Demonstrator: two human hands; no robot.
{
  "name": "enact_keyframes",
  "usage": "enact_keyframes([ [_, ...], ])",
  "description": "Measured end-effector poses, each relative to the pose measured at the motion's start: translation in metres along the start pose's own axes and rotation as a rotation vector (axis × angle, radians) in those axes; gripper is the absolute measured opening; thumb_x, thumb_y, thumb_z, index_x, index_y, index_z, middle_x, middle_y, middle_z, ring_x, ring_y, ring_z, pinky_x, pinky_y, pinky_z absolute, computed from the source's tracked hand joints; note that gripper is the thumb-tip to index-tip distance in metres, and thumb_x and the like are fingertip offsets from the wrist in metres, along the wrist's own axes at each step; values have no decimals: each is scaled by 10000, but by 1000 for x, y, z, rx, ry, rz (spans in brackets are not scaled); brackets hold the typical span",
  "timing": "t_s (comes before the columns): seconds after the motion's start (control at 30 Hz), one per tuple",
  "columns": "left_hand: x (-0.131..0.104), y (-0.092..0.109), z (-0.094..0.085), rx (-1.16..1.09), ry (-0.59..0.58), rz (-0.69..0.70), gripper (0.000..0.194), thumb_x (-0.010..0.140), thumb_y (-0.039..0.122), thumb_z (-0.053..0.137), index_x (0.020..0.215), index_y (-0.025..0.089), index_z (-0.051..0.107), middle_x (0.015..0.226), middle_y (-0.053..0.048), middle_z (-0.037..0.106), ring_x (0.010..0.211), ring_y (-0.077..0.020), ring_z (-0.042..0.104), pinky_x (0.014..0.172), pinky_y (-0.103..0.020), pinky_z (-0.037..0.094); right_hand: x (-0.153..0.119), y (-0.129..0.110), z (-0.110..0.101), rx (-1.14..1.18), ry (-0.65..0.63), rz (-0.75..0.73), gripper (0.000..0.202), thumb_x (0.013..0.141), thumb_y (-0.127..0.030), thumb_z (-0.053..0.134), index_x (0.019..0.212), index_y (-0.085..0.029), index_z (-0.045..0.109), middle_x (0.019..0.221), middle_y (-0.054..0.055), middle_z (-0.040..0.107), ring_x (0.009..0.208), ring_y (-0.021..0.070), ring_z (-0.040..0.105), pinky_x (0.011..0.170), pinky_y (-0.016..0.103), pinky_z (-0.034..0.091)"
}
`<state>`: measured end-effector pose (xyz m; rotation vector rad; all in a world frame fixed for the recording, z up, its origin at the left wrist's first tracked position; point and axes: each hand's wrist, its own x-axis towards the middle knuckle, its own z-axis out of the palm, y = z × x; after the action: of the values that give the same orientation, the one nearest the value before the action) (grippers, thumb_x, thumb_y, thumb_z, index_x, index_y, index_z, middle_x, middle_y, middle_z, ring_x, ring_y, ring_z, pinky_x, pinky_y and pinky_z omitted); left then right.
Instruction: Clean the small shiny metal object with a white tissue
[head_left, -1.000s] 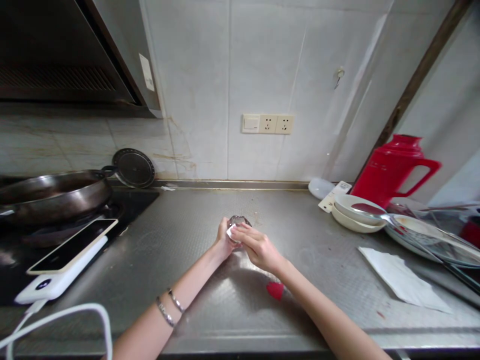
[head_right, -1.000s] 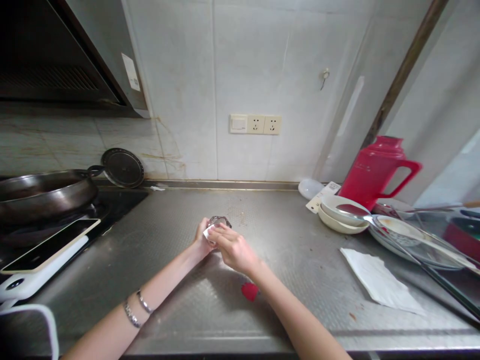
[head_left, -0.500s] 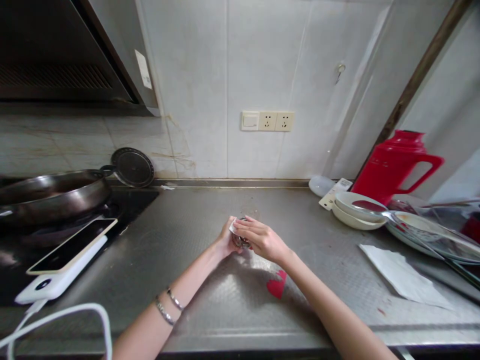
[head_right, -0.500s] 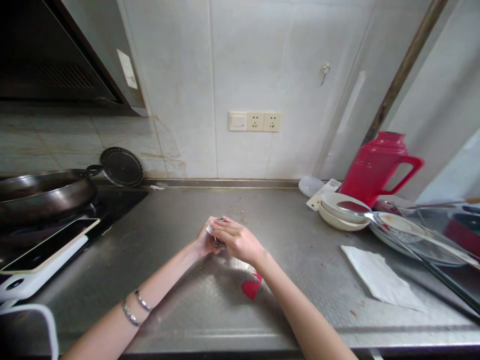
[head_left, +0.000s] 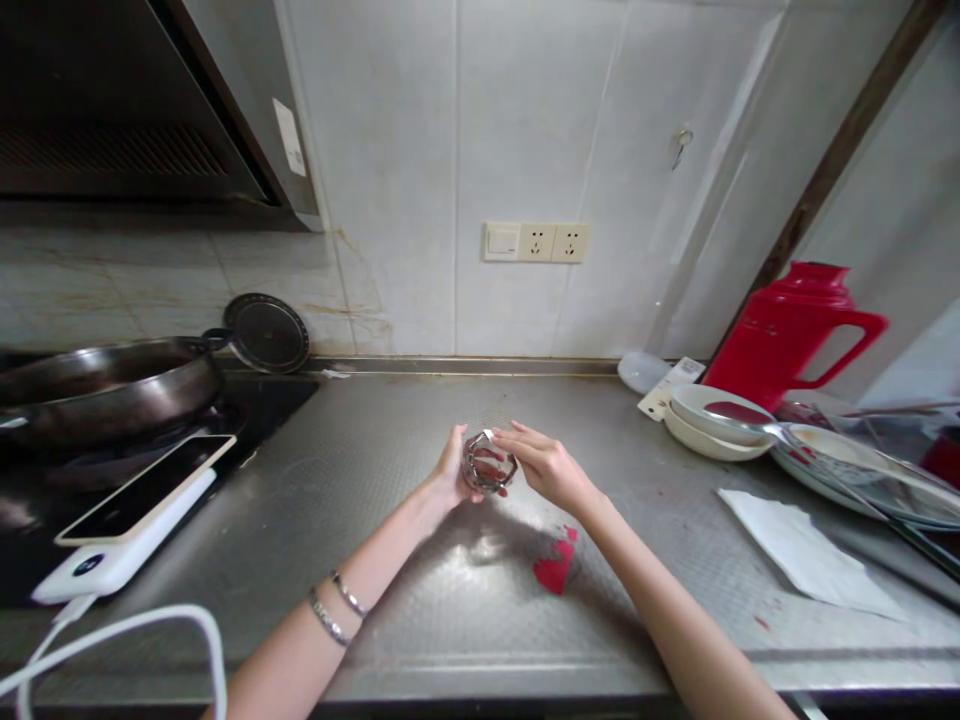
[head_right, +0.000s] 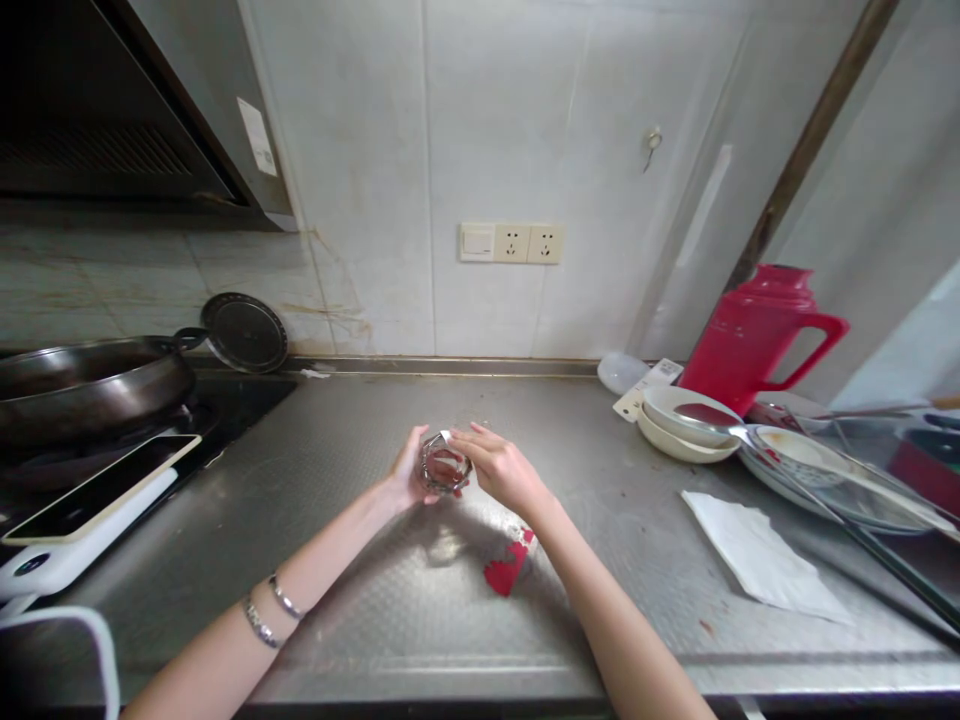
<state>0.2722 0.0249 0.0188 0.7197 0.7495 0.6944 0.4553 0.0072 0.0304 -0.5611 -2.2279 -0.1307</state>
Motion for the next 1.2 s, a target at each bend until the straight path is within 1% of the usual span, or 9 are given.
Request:
enact_keyframes([
  [0.23, -3, 4, 3, -30, 54, 76, 682, 867, 584, 193, 854, 73, 644, 699, -205, 692, 487, -289, 637, 305, -219, 227, 2, -2, -2, -21, -3, 15, 526, 828, 39, 348, 1241, -203, 565, 1168, 89, 671, 1149, 188, 597, 1027, 488, 469],
  [0.33, -3, 4, 4, -92, 124, 129, 666, 867, 571, 197, 880, 75, 641, 683, -191, 689, 479, -272, 629, 327, -216, 222, 1, -4, -2, -26, -8, 13, 510, 832, 39, 361, 1237, -193, 567, 1193, 100, 657, 1169, 191, 583, 1042, 486, 455],
  [0.47, 0, 4, 3, -238, 229, 176, 638, 862, 550, 252, 952, 57, 647, 639, -153, 676, 490, -255, 618, 373, -241, 299, 0, -6, 1, -13, -10, 16, 520, 843, 39, 362, 1255, -213, 555, 1203, 82, 653, 1179, 186, 574, 1047, 479, 454],
  [0.6, 3, 4, 3, -369, 293, 221, 569, 859, 494, 293, 980, 70, 653, 631, -122, 670, 508, -247, 621, 418, -270, 375, -1, -10, 7, -3, 22, 26, 523, 876, 13, 374, 1314, -239, 509, 1219, 73, 645, 1174, 193, 579, 1052, 485, 448],
  [0.77, 5, 5, 1, -475, 352, 246, 487, 845, 460, 339, 896, 92, 654, 583, -97, 653, 449, -208, 585, 397, -252, 364, -3, -16, 18, 8, 83, 26, 499, 901, -13, 381, 1336, -234, 487, 1207, 86, 650, 1193, 204, 564, 1056, 497, 439],
  [0.9, 3, 6, 1, -454, 398, 256, 450, 843, 454, 344, 812, 111, 634, 556, -81, 640, 401, -182, 551, 362, -238, 323, -4, -19, 23, 35, 129, 26, 489, 916, -27, 378, 1343, -246, 471, 1221, 89, 642, 1185, 193, 570, 1056, 500, 435],
  [1.0, 0, 5, 3, -420, 400, 279, 450, 859, 434, 320, 786, 110, 624, 544, -67, 628, 382, -159, 522, 369, -241, 333, -3, -24, 25, 41, 121, 2, 483, 913, -25, 372, 1339, -231, 473, 1242, 98, 628, 1209, 190, 549, 1061, 487, 431],
  [1.1, 0, 3, 5, -391, 377, 308, 436, 865, 420, 314, 764, 117, 611, 556, -57, 625, 416, -150, 537, 392, -241, 342, -1, -31, 28, 29, 85, -30, 492, 897, -4, 366, 1326, -212, 485, 1248, 101, 624, 1233, 184, 526, 1073, 468, 423],
  [1.2, 3, -1, 4, -366, 357, 307, 459, 862, 487, 325, 742, 133, 591, 558, -46, 612, 458, -148, 551, 417, -245, 337, 3, -38, 31, 25, 53, -73, 497, 870, 25, 351, 1298, -171, 509, 1246, 116, 623, 1245, 177, 515, 1093, 444, 405],
])
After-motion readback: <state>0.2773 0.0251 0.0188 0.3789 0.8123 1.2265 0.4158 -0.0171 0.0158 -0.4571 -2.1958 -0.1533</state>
